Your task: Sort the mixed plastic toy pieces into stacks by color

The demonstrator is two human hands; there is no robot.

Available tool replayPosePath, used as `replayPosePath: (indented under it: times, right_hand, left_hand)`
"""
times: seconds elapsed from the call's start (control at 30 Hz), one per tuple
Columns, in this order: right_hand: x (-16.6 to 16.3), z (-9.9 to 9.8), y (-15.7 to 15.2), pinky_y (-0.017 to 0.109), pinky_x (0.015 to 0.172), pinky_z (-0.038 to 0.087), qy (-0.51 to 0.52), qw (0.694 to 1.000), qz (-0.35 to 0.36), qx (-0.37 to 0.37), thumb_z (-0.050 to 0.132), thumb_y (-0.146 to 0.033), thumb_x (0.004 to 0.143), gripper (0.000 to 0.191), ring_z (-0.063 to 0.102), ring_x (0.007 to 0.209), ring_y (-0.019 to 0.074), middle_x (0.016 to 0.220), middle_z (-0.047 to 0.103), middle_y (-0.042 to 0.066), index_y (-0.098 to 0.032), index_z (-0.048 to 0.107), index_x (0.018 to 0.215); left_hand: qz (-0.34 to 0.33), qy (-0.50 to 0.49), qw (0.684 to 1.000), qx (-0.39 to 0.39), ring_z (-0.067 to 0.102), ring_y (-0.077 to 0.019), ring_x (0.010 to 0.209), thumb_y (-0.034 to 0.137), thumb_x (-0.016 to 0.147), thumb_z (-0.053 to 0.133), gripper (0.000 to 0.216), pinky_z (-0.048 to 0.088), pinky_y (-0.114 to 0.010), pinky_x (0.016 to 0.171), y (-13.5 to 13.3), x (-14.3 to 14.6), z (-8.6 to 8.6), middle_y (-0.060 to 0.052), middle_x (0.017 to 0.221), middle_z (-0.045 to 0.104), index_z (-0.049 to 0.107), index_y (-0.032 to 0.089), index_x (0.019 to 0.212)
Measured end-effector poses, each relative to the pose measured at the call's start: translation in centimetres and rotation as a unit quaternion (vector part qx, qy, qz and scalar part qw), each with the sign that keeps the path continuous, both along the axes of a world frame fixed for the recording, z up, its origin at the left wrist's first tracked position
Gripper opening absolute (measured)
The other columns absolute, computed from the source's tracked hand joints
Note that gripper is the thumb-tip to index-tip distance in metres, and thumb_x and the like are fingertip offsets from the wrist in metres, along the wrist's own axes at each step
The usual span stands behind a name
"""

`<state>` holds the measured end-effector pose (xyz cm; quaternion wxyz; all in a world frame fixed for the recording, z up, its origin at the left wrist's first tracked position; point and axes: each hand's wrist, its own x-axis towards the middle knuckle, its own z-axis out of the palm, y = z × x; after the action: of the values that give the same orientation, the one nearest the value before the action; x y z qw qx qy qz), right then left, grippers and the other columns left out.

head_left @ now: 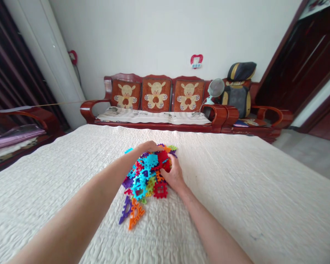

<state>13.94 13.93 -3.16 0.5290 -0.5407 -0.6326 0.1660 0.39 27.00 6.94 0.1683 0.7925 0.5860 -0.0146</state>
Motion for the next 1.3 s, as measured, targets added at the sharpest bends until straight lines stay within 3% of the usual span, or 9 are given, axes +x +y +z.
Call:
replayPosePath:
  times: [0.17,0.3,0.57,0.8,0.9,1.0,1.07,1.17,1.3]
  right_hand:
    - [-1.8,1.1,0.2,0.04,0.1,0.048,0.091,0.993,0.01,-0.077,0.064,-0.026,0.067,0.061,0.062,0.11,0.0239,0.121,0.065,0.006,-0.022,0.051,0.127]
    - [-3.7,2.7,0.2,0.039,0.099,0.047,0.103,0.992,0.021,-0.066,0.061,-0.026,0.068,0.056,0.063,0.106,0.0224,0.118,0.066,0.007,-0.02,0.054,0.123]
    - [-7.5,5.8,-1.0,0.041,0.095,0.048,-0.038,0.999,0.01,-0.005,0.058,-0.021,0.07,0.03,0.061,0.099,0.0246,0.101,0.066,0.009,-0.018,0.061,0.1]
    - [-9.5,8.6,-4.8,0.041,0.106,0.042,-0.106,0.984,0.144,0.012,0.057,-0.018,0.072,0.049,0.055,0.119,0.0237,0.125,0.061,0.012,-0.017,0.059,0.121]
    - [-9.1,8.2,-8.9,0.046,0.111,0.036,-0.166,0.967,0.185,0.055,0.063,-0.025,0.072,0.059,0.046,0.131,0.0269,0.139,0.052,0.013,-0.019,0.054,0.13]
    - [-8.5,6.0,-13.3,0.058,0.112,0.029,-0.275,0.933,0.225,0.048,0.071,-0.035,0.069,0.071,0.033,0.139,0.0344,0.15,0.042,0.01,-0.027,0.051,0.136]
    - [-8.4,4.4,-15.0,0.065,0.111,0.025,-0.328,0.914,0.235,0.036,0.074,-0.039,0.069,0.073,0.028,0.141,0.0377,0.153,0.039,0.009,-0.029,0.05,0.137]
    - [-8.4,2.8,-15.2,0.068,0.108,0.024,-0.364,0.904,0.222,0.03,0.071,-0.037,0.074,0.064,0.028,0.14,0.0378,0.151,0.041,0.01,-0.028,0.052,0.135]
    - [-7.7,2.7,-12.6,0.063,0.108,0.028,-0.358,0.915,0.174,0.057,0.062,-0.024,0.081,0.048,0.034,0.137,0.0338,0.145,0.048,0.011,-0.024,0.057,0.129]
  left_hand:
    - [-0.015,-0.092,0.996,-0.01,0.067,-0.0178,0.077,0.058,0.084,0.051,0.049,0.048,-0.021,0.062,-3.1,-2.2,0.9,-0.004,0.089,0.076,0.075,0.017,0.1]
    - [0.012,-0.16,0.986,0.034,0.068,-0.0193,0.085,0.051,0.079,0.062,0.047,0.05,-0.022,0.067,-5.4,-4.6,1.8,-0.006,0.099,0.075,0.072,0.018,0.111]
    - [0.028,-0.187,0.976,0.109,0.068,-0.0192,0.088,0.038,0.077,0.067,0.056,0.052,-0.024,0.076,-10.2,-9.8,1.7,-0.007,0.103,0.074,0.061,0.017,0.129]
    - [0.035,-0.229,0.967,0.111,0.068,-0.0179,0.087,0.04,0.082,0.057,0.049,0.052,-0.026,0.077,-14.7,-14.7,0.1,-0.002,0.104,0.074,0.061,0.023,0.128]
    - [0.073,-0.227,0.96,0.149,0.067,-0.0219,0.101,0.048,0.083,0.055,0.058,0.052,-0.03,0.085,-17.2,-18.0,-1.7,-0.006,0.119,0.069,0.054,0.023,0.136]
    - [0.119,-0.156,0.957,0.214,0.052,-0.028,0.128,0.048,0.085,0.053,0.057,0.042,-0.039,0.105,-19.8,-20.8,-4.6,-0.012,0.137,0.058,0.054,0.019,0.135]
    - [0.184,-0.108,0.956,0.199,0.047,-0.0301,0.132,0.048,0.089,0.049,0.057,0.039,-0.043,0.108,-21.3,-21.6,-6.5,-0.014,0.139,0.056,0.052,0.019,0.137]
    - [0.223,-0.078,0.954,0.182,0.046,-0.0319,0.132,0.048,0.091,0.045,0.055,0.039,-0.047,0.106,-22.4,-20.4,-8.5,-0.014,0.14,0.055,0.05,0.02,0.138]
    - [0.22,-0.16,0.94,0.205,0.049,-0.0271,0.13,0.042,0.093,0.044,0.051,0.039,-0.042,0.108,-21.6,-16.0,-9.0,-0.014,0.137,0.056,0.049,0.019,0.137]
